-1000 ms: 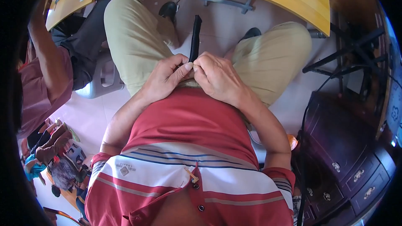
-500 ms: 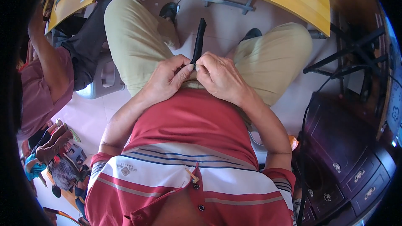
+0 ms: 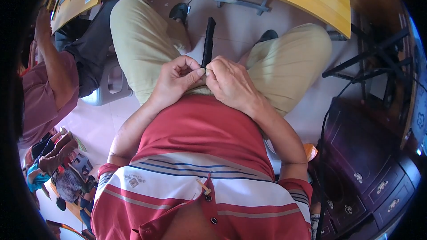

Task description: Assembling small silicone or rubber watch bands by hand at a workbench.

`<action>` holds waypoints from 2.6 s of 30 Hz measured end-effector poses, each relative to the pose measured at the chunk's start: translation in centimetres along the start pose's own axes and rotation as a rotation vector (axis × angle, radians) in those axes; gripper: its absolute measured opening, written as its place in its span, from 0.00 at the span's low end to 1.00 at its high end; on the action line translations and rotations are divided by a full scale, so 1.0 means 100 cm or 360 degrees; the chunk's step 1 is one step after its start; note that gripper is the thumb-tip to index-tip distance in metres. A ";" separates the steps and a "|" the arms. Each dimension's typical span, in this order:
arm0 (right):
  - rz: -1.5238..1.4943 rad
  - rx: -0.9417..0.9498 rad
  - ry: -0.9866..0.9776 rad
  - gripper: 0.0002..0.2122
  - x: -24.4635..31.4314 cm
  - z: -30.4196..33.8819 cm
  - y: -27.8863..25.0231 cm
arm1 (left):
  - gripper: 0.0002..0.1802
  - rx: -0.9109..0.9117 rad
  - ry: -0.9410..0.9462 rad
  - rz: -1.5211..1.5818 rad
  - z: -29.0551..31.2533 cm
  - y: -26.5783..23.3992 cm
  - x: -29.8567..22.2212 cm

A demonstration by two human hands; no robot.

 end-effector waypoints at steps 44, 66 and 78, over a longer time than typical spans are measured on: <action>-0.0774 0.0590 0.0759 0.08 -0.044 0.009 0.010 | 0.13 0.0369 0.0340 -0.0688 0.010 0.016 -0.029; -0.0380 -0.0345 0.0298 0.04 -0.016 0.007 -0.009 | 0.12 0.0143 0.0521 -0.0737 0.003 0.012 -0.041; -0.0626 -0.0391 0.0453 0.01 -0.023 0.012 -0.004 | 0.21 0.0288 0.0027 -0.0531 0.000 0.011 -0.009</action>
Point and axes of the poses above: each hand's wrist, its own z-axis away from the middle knuckle, its own y-axis out of the palm, x = y × z, the point moved 8 cm from there along -z, towards the middle knuckle, and after that the axes turned 12 degrees about -x, right-handed, at the moved point
